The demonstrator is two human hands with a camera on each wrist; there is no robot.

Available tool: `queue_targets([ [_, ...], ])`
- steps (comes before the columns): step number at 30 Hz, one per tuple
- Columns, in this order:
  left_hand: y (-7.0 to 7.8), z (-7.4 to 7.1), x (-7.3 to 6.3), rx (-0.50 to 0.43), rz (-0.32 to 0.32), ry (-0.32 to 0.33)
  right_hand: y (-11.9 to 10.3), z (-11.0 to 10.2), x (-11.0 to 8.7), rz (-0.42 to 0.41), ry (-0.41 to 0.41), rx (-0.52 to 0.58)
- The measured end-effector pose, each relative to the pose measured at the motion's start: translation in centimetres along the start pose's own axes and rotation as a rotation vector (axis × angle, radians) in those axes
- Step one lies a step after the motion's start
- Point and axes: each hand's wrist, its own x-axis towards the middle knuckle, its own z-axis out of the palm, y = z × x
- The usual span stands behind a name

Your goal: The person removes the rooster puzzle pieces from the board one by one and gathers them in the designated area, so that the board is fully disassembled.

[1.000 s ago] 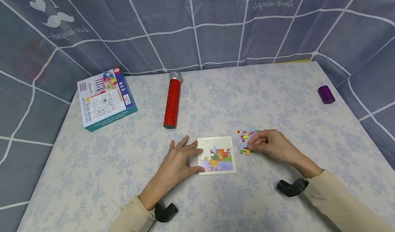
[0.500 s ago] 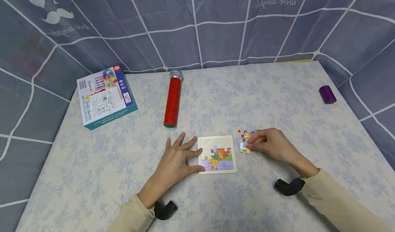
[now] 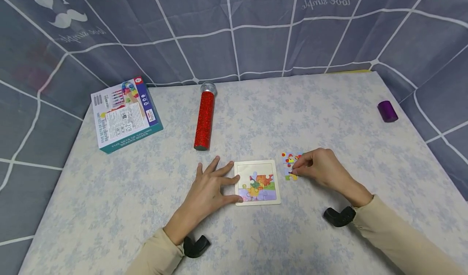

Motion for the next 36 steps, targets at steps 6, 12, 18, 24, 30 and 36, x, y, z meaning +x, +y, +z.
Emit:
queue_targets([
  [6,0.1,0.0,0.2,-0.004,0.001,-0.01,-0.6,-0.8,-0.2,0.014,0.011,-0.002],
  [12,0.2,-0.1,0.1,-0.007,-0.005,-0.006,-1.9,-0.1,0.4,-0.045,-0.005,0.05],
  [18,0.2,-0.1,0.1,-0.002,-0.016,-0.021,-3.8,2.5,0.9,-0.183,-0.066,0.009],
  [24,0.2,0.0,0.2,0.013,-0.015,-0.042,-5.6,4.3,1.1,-0.162,-0.084,-0.106],
  [30,0.2,-0.1,0.1,0.009,-0.012,-0.036,-6.4,5.0,1.1,-0.148,-0.069,-0.194],
  [36,0.1,-0.2,0.1,-0.009,-0.006,-0.014,-6.9,5.1,1.3,-0.142,-0.065,-0.173],
])
